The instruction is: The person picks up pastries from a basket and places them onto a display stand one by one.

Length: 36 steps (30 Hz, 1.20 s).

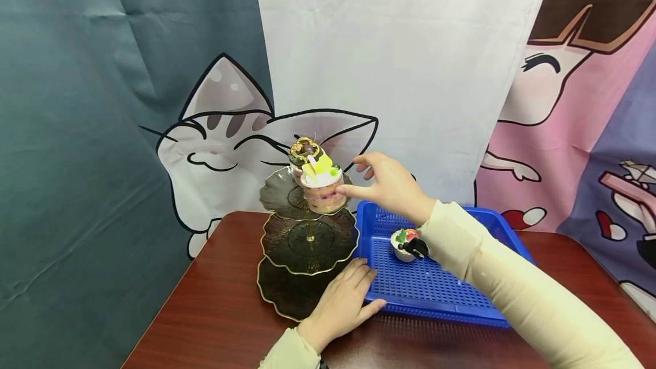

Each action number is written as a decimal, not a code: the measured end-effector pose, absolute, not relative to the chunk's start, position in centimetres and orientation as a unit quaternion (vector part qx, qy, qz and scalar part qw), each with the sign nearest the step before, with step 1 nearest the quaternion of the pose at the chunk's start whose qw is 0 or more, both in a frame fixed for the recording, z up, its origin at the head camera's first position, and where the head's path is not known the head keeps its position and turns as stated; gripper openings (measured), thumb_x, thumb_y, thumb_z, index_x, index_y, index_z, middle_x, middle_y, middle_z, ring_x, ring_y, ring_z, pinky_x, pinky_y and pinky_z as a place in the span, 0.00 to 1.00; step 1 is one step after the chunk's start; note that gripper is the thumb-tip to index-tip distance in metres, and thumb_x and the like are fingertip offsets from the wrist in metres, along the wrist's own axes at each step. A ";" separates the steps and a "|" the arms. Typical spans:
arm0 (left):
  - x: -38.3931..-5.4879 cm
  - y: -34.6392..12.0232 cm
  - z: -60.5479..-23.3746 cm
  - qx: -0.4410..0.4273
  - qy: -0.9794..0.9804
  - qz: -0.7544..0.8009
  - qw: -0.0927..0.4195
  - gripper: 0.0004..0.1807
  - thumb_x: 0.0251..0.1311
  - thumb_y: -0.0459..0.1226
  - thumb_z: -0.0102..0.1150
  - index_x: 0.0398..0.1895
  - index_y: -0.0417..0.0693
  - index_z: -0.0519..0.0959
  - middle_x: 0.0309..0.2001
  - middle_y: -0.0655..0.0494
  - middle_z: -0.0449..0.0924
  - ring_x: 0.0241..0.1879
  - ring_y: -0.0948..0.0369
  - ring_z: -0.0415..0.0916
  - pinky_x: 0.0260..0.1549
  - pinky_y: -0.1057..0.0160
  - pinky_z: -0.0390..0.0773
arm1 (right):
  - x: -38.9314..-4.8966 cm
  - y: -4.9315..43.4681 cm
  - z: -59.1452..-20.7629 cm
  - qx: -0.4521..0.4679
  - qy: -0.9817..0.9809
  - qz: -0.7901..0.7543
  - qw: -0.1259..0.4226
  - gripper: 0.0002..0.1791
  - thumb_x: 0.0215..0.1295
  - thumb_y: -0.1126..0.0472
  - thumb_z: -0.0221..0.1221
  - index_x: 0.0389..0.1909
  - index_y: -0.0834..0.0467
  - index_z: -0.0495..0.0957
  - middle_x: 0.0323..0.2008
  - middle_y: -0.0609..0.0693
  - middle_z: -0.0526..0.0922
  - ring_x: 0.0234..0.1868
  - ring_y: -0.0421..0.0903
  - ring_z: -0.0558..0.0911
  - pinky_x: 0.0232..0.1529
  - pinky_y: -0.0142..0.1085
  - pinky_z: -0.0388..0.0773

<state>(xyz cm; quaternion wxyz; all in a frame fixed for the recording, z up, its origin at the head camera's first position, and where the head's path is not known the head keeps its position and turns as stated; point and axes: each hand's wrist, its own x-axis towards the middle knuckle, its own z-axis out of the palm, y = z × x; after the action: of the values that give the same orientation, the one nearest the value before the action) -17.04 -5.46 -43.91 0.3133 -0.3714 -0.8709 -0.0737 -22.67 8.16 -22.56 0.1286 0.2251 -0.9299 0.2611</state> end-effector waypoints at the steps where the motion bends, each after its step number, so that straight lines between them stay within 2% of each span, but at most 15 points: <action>1: -17.0 -5.5 -43.9 -0.372 -0.871 -0.073 0.313 0.29 0.61 0.59 0.53 0.53 0.47 0.79 0.53 0.55 0.80 0.62 0.57 0.72 0.66 0.63 0.69 | -22.7 8.3 -22.6 0.227 -0.929 0.263 0.130 0.39 0.53 0.36 0.65 0.60 0.57 0.73 0.50 0.52 0.80 0.49 0.49 0.80 0.46 0.45 0.80; 15: -16.9 -5.5 -43.9 -0.369 -0.873 -0.069 0.313 0.29 0.61 0.59 0.54 0.53 0.48 0.79 0.53 0.56 0.79 0.63 0.59 0.70 0.67 0.64 0.67 | -23.5 10.7 -24.5 0.244 -0.910 0.303 0.143 0.34 0.53 0.44 0.68 0.57 0.59 0.74 0.48 0.55 0.81 0.46 0.50 0.81 0.46 0.46 0.80; 25: -17.0 -5.5 -43.9 -0.365 -0.878 -0.069 0.302 0.29 0.62 0.59 0.53 0.54 0.48 0.78 0.54 0.57 0.79 0.64 0.59 0.70 0.67 0.64 0.67 | -24.2 12.9 -26.5 0.231 -0.915 0.310 0.117 0.34 0.55 0.43 0.67 0.57 0.59 0.74 0.47 0.55 0.81 0.44 0.50 0.82 0.49 0.47 0.80; 30: -17.1 -5.5 -43.9 -0.365 -0.879 -0.068 0.298 0.29 0.62 0.59 0.52 0.54 0.48 0.78 0.54 0.56 0.79 0.64 0.59 0.70 0.67 0.64 0.67 | -24.5 13.9 -27.7 0.222 -0.920 0.306 0.101 0.34 0.57 0.41 0.64 0.56 0.60 0.75 0.48 0.57 0.82 0.47 0.52 0.82 0.51 0.50 0.80; 36: -17.0 -5.5 -43.9 -0.366 -0.878 -0.066 0.302 0.29 0.61 0.59 0.53 0.54 0.48 0.79 0.54 0.56 0.79 0.64 0.58 0.70 0.67 0.63 0.67 | -24.9 15.2 -29.3 0.216 -0.926 0.297 0.089 0.32 0.59 0.42 0.63 0.55 0.61 0.75 0.47 0.57 0.83 0.47 0.51 0.81 0.49 0.49 0.80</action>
<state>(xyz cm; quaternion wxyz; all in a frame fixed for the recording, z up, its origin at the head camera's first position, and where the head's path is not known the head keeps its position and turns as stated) -17.04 -5.45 -43.87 0.3021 -0.3659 -0.8778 -0.0660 -24.93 15.18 -29.32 0.0892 0.2156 -0.9258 0.2974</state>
